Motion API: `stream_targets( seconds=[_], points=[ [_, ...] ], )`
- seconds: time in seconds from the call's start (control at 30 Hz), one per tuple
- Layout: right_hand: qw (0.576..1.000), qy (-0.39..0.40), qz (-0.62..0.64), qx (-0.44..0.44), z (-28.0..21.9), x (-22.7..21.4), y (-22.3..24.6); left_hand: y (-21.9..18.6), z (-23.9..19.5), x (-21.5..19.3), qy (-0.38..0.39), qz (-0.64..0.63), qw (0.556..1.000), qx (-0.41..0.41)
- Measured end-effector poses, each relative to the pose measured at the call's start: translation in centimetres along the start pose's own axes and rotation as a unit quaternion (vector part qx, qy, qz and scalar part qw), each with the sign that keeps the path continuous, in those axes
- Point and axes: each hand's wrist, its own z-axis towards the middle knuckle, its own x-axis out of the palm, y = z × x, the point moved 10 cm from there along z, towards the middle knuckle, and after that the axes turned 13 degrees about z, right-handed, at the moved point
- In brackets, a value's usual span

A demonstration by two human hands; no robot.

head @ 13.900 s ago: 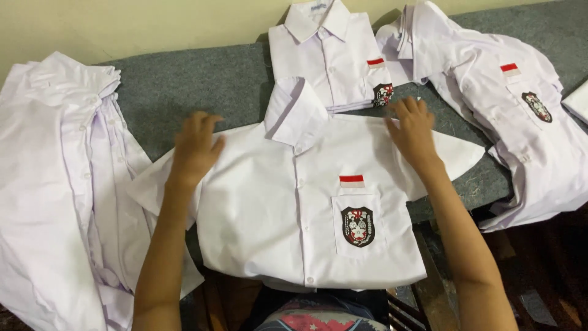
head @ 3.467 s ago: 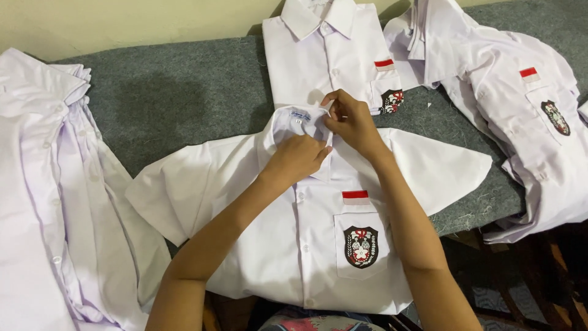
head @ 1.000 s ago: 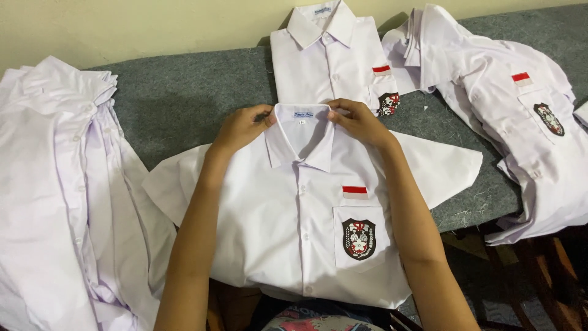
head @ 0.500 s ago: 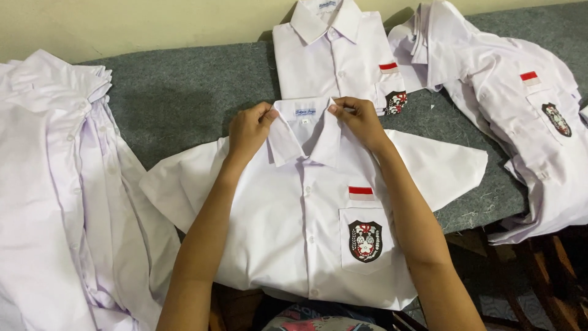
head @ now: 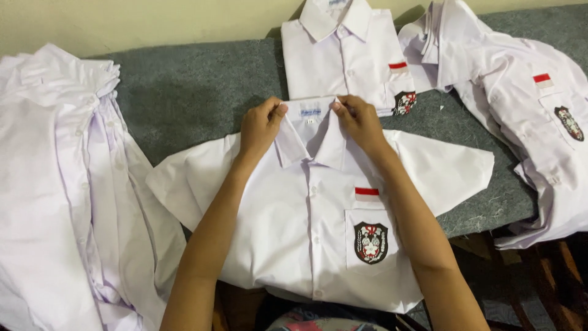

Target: A person is smoothing and folding white collared shirts on a work table in a factory setting.

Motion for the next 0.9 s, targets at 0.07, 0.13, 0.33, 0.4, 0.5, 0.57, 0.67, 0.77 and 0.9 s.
stream_targets(
  seconds=[0.07,0.13,0.33,0.4,0.5,0.57,0.67,0.77,0.9],
  points=[
    [1.000,-0.015,-0.003,0.008,0.2,-0.3,-0.1,-0.5,0.4,-0.5,-0.017,0.003,1.000,-0.013],
    [0.999,-0.025,-0.005,0.023,-0.2,-0.1,-0.4,-0.1,0.0,-0.6,-0.029,0.005,0.999,-0.033],
    [0.998,-0.054,0.018,0.000,0.1,0.0,0.7,0.2,0.4,-0.3,-0.050,-0.004,0.998,-0.029],
    [0.996,-0.074,-0.030,-0.044,-0.3,0.1,4.2,-0.6,0.3,-0.6,-0.045,0.042,0.998,-0.020],
    [0.970,-0.107,-0.160,-0.149,-0.4,0.3,6.6,-1.9,1.3,-0.5,-0.074,0.113,0.990,0.050],
    [0.961,-0.107,-0.198,-0.159,-0.4,0.7,6.8,-2.5,2.1,0.3,-0.113,0.156,0.977,0.096],
    [0.965,-0.045,-0.212,-0.146,-1.1,2.7,7.0,-7.0,0.4,-0.2,-0.177,0.226,0.946,0.153],
    [0.961,0.034,-0.255,-0.101,-3.2,5.7,8.7,-11.1,-3.6,-1.1,-0.184,0.250,0.938,0.155],
    [0.924,0.063,-0.374,-0.055,-4.6,7.2,5.1,-7.8,-5.5,2.6,-0.148,0.283,0.941,0.115]
  ],
)
